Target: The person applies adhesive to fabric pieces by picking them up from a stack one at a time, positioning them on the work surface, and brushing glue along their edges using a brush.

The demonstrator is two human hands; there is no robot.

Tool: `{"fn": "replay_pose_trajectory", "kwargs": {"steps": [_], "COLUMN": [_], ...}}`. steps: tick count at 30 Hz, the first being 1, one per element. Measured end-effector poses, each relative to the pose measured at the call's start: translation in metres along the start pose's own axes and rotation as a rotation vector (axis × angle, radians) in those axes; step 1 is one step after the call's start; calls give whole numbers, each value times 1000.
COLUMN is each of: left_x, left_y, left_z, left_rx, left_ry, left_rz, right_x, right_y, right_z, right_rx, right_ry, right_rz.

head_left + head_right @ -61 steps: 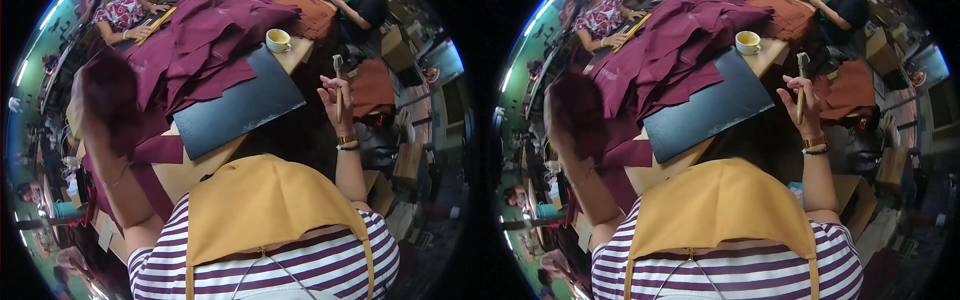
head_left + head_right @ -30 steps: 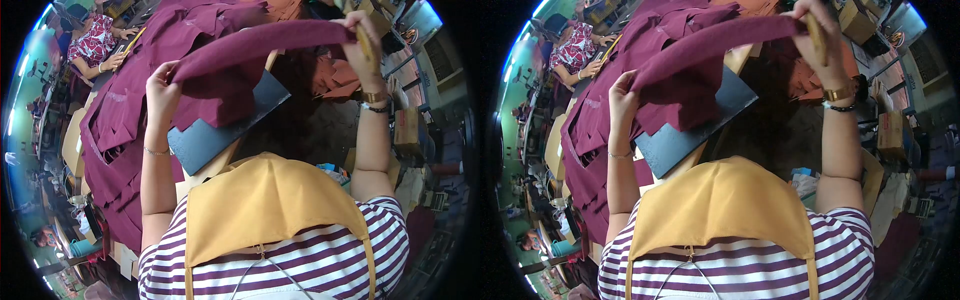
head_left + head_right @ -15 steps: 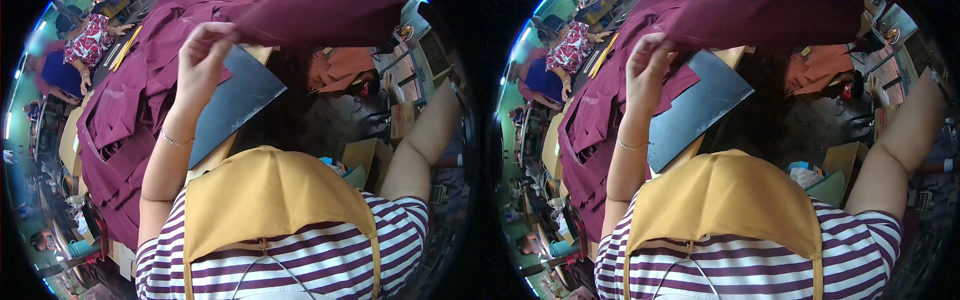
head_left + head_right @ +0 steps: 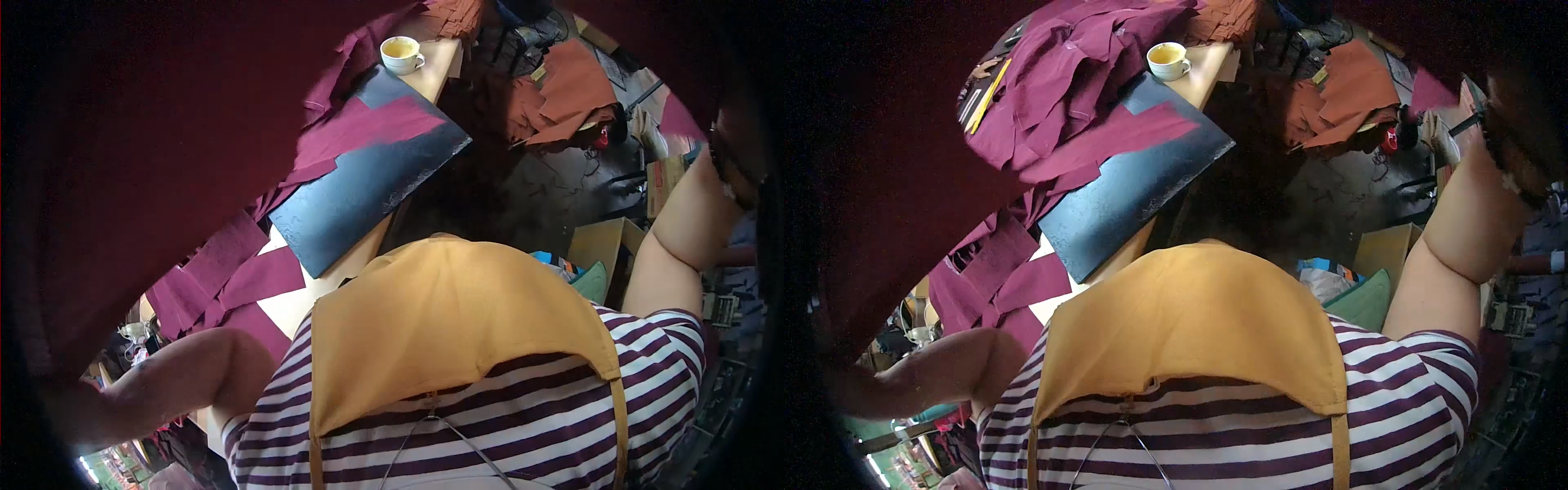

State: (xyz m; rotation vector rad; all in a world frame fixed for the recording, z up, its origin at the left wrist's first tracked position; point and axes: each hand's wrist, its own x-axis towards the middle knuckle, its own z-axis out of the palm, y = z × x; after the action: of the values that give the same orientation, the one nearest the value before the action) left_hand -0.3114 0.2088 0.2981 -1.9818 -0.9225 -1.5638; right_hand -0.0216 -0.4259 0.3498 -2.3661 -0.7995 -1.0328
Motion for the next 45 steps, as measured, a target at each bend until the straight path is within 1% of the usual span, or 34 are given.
{"fn": "replay_pose_trajectory", "kwargs": {"steps": [1,3,5,7,8,10,12,13,14,15,16,18,19,20,22,25,29,32,33,36,39,40,42,45], "left_x": [8,16,17,11,6,-15,-52,-84,-129,-160,-189,-259,-278,-295,-323,-341,-352,-359,-361,-357,-357,-356,-353,-351], "left_y": [9,48,97,153,178,227,268,279,289,300,317,325,331,330,316,300,307,314,313,308,300,298,295,296], "left_z": [-7,-11,-8,4,13,45,91,131,171,167,158,160,140,118,100,84,64,35,29,24,26,27,26,24], "left_rx": [-132,-434,-696,-890,-958,-1049,-1083,-1107,-1163,-964,-765,-835,-763,-688,-796,-717,-693,-690,-713,-684,-678,-679,-681,-679], "left_ry": [-37,-183,-380,-608,-715,-911,-1065,-1095,-924,-987,-1041,-773,-857,-943,-1115,-1281,-1297,-1302,-1299,-1346,-1358,-1369,-1396,-1394], "left_rz": [12,60,99,133,143,141,88,78,178,162,144,445,490,534,650,726,622,599,590,561,529,531,536,525], "right_x": [0,-2,-2,-7,-12,-23,-61,-69,-79,-94,-120,-142,-154,-168,-178,-186,-148,-111,-94,-58,-26,-26,-14,-13], "right_y": [-1,-3,-3,-11,-25,-1,66,80,82,99,134,129,131,142,144,154,146,128,120,113,122,136,116,132], "right_z": [8,26,46,70,80,101,146,161,175,195,231,247,257,268,271,287,290,319,323,364,410,440,434,475], "right_rx": [47,133,238,343,385,128,444,342,370,423,420,335,300,258,157,169,723,898,763,614,245,316,405,327], "right_ry": [-47,-142,-224,-284,-246,-326,-362,-408,-489,-559,-556,-635,-662,-624,-577,-323,-314,-230,-278,-312,-555,-510,-585,-624], "right_rz": [18,53,83,131,250,203,159,142,265,285,333,357,379,342,385,410,694,574,450,222,281,289,328,266]}}
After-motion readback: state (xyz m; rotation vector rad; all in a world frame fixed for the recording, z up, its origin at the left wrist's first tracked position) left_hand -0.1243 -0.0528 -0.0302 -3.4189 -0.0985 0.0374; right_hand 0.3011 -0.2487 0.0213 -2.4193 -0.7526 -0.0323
